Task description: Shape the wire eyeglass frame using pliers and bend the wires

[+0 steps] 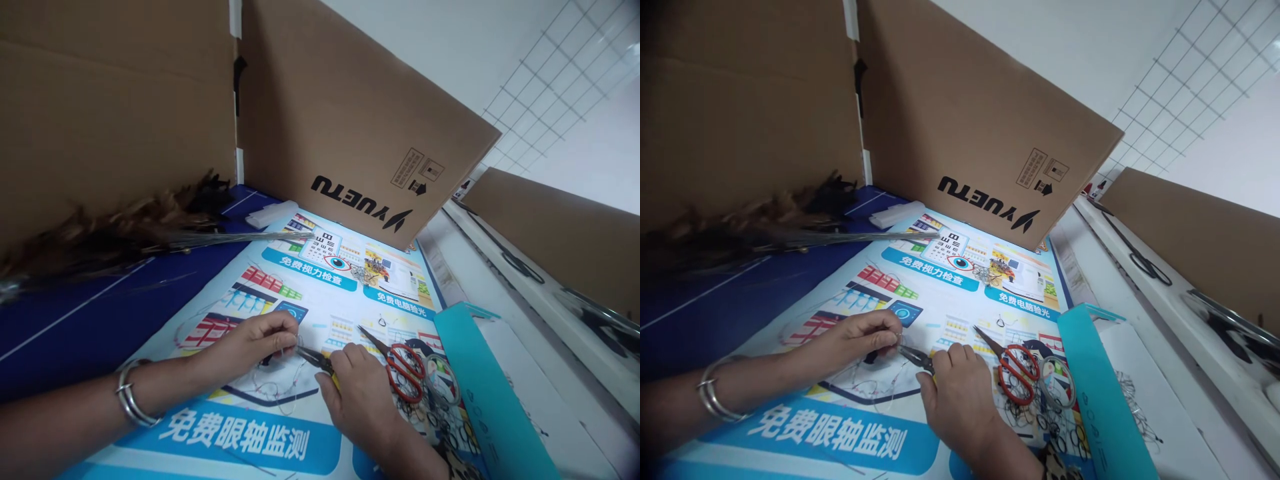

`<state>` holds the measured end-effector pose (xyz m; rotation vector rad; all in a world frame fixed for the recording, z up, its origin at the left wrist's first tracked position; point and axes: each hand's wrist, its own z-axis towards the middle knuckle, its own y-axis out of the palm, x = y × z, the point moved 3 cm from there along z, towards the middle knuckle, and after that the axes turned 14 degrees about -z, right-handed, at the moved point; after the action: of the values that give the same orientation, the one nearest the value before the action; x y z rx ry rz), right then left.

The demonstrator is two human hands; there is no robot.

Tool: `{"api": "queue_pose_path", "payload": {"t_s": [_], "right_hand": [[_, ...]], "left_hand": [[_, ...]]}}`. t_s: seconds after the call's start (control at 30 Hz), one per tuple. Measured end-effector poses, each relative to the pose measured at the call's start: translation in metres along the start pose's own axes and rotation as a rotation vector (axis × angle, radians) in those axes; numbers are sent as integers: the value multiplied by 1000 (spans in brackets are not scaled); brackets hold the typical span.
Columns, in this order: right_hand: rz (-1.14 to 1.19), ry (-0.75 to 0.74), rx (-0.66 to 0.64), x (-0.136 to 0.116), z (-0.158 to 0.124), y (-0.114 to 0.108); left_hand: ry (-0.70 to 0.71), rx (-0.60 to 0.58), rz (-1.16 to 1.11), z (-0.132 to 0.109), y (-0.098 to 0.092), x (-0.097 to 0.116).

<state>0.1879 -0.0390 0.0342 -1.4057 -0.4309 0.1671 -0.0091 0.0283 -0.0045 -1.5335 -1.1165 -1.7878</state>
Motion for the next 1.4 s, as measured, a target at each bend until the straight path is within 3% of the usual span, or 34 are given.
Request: {"api": "queue_pose_path", "payload": {"t_s": [0.87, 1.4], "right_hand": [[100, 50, -58, -6, 1, 1], [173, 23, -92, -4, 2, 0]], "left_hand": [[-64, 56, -87, 0, -2, -9], [-76, -13, -113, 1, -2, -7]]}}
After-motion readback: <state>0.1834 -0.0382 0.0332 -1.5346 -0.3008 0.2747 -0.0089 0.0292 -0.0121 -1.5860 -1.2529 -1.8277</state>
